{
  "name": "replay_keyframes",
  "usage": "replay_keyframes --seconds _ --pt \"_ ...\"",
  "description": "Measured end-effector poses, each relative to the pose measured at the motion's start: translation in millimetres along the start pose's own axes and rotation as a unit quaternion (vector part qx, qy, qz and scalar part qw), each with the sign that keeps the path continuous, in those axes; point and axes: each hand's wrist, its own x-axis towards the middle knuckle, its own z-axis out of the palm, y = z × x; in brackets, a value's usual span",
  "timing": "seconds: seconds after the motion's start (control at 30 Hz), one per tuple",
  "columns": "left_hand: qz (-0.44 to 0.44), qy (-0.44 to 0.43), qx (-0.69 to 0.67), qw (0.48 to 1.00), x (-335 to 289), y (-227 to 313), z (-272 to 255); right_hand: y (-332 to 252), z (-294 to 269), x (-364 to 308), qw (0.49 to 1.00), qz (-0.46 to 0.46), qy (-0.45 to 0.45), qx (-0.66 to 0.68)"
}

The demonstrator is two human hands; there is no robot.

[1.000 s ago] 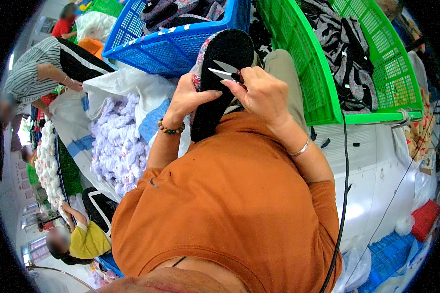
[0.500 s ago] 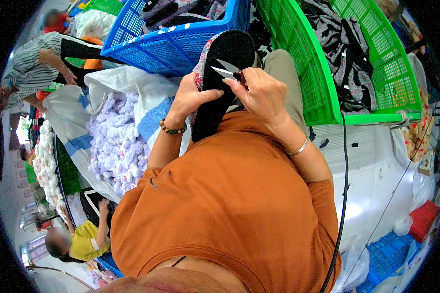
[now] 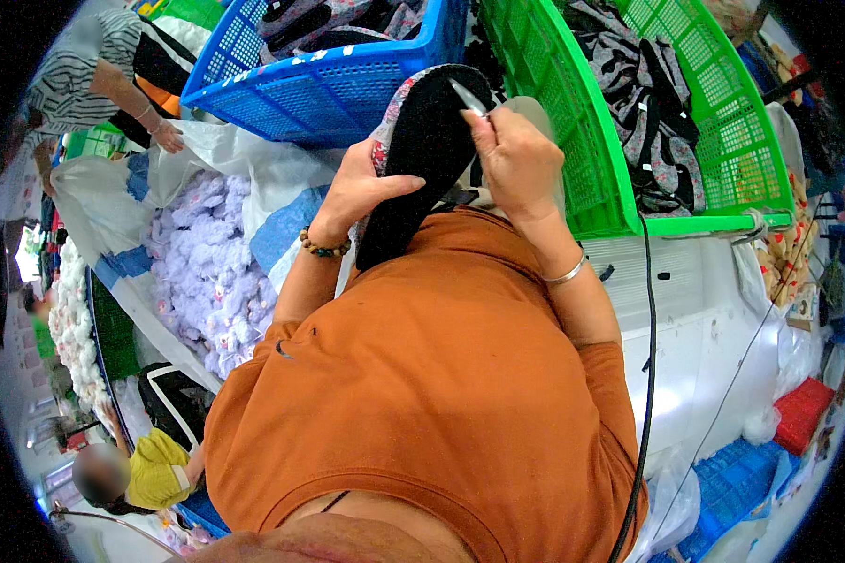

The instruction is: The person uses a small blade to trim excess fabric and thread from the edges of a floral-patterned slip-on shoe. They repeatedly rotate the shoe to access different sides, cutting along the seam where the fabric meets the sole.

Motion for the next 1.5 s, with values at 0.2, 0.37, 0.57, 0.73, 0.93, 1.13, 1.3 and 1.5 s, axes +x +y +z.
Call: replay_keyframes --seconds 0.2,0.37,0.57,0.73,0.93,1.13,1.3,1.5 --pt "-0.048 -0.033 -0.288 0.956 6.0 -13.8 -31.1 16.2 -3.1 -5.3 0.996 0.029 0.001 0.088" --pt "-0.062 -0.063 -0.389 0.917 8.6 -27.2 -33.9 3.3 8.0 -12.9 0.991 -0.035 -0.015 0.131" --pt "-0.077 -0.079 -0.466 0.878 5.4 -41.9 -28.6 0.3 15.0 -26.0 0.984 -0.114 -0.043 0.132" --pt "-0.062 -0.034 -0.42 0.905 7.0 -43.0 -31.6 14.3 17.9 -32.4 0.961 -0.21 -0.125 0.126" --pt "-0.018 0.163 0.049 0.985 11.5 -19.2 -40.2 33.3 25.3 -39.2 0.983 -0.012 -0.139 0.115" --pt "-0.016 -0.004 0.291 0.957 3.1 -38.2 -3.8 32.8 41.5 -39.1 0.939 0.151 -0.152 0.269" --pt "0.096 -0.133 0.379 0.911 -24.8 -18.6 17.2 55.2 51.9 -42.0 0.939 0.188 -0.219 0.188" --pt "0.1 -0.018 0.251 0.963 -9.4 -18.3 2.4 76.2 53.4 -43.4 0.959 0.137 -0.218 0.116"
